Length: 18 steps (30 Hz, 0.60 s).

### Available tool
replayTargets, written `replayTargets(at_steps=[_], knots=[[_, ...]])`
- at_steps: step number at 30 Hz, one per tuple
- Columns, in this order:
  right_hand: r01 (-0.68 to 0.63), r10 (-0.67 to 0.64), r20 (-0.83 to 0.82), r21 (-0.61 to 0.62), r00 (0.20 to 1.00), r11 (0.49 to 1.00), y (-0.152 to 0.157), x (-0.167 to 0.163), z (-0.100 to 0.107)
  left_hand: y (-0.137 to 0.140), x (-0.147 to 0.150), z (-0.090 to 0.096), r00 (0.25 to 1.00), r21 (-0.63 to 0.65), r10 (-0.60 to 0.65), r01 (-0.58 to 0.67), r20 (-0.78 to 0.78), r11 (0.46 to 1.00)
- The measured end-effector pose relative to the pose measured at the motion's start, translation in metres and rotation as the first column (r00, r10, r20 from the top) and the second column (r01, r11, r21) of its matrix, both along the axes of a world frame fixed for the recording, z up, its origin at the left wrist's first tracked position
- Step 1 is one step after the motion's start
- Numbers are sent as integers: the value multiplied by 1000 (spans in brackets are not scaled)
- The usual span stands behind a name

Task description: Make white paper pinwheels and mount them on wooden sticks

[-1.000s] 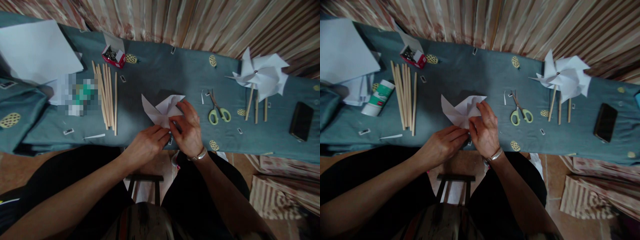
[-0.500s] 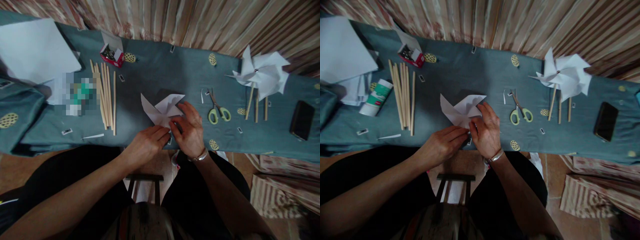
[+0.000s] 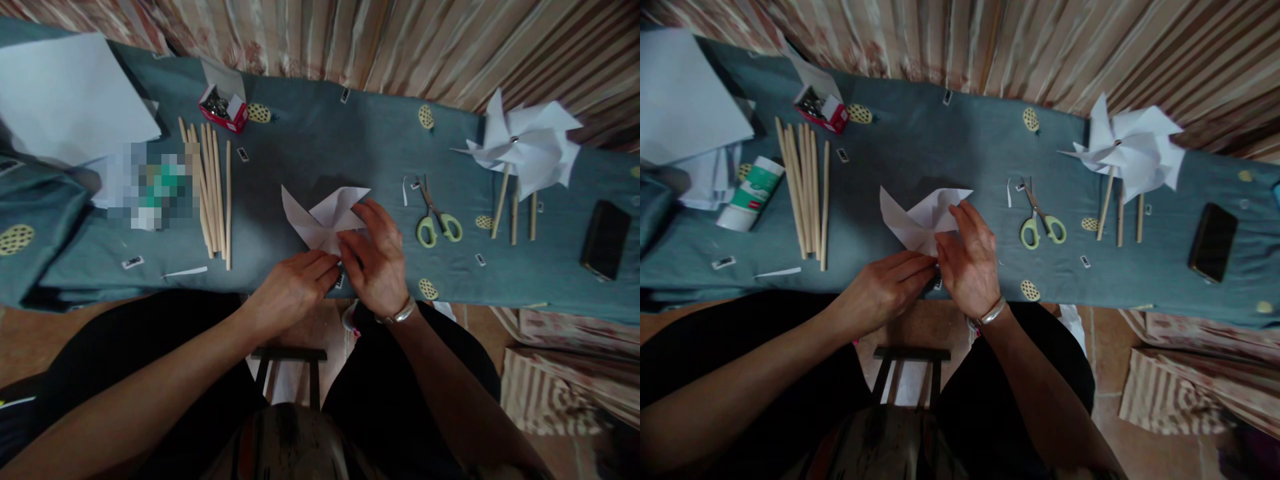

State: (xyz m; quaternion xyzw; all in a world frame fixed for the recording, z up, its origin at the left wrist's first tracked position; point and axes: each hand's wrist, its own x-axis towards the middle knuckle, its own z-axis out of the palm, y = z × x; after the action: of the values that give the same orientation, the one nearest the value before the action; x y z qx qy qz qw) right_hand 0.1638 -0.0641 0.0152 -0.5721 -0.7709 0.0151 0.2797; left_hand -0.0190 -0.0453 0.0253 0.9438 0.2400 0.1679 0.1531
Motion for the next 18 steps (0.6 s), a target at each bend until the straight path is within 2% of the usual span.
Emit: replayTargets(at_steps=[7,18], knots=[[-68,71,46,-55,996,996,0,2,-2,0,0,0,1000,10,-6,6,12,1000],[-92,99,111,-72,989,993,1,2,-5,0,0,0,1000,0,-2,2,-5,1000]])
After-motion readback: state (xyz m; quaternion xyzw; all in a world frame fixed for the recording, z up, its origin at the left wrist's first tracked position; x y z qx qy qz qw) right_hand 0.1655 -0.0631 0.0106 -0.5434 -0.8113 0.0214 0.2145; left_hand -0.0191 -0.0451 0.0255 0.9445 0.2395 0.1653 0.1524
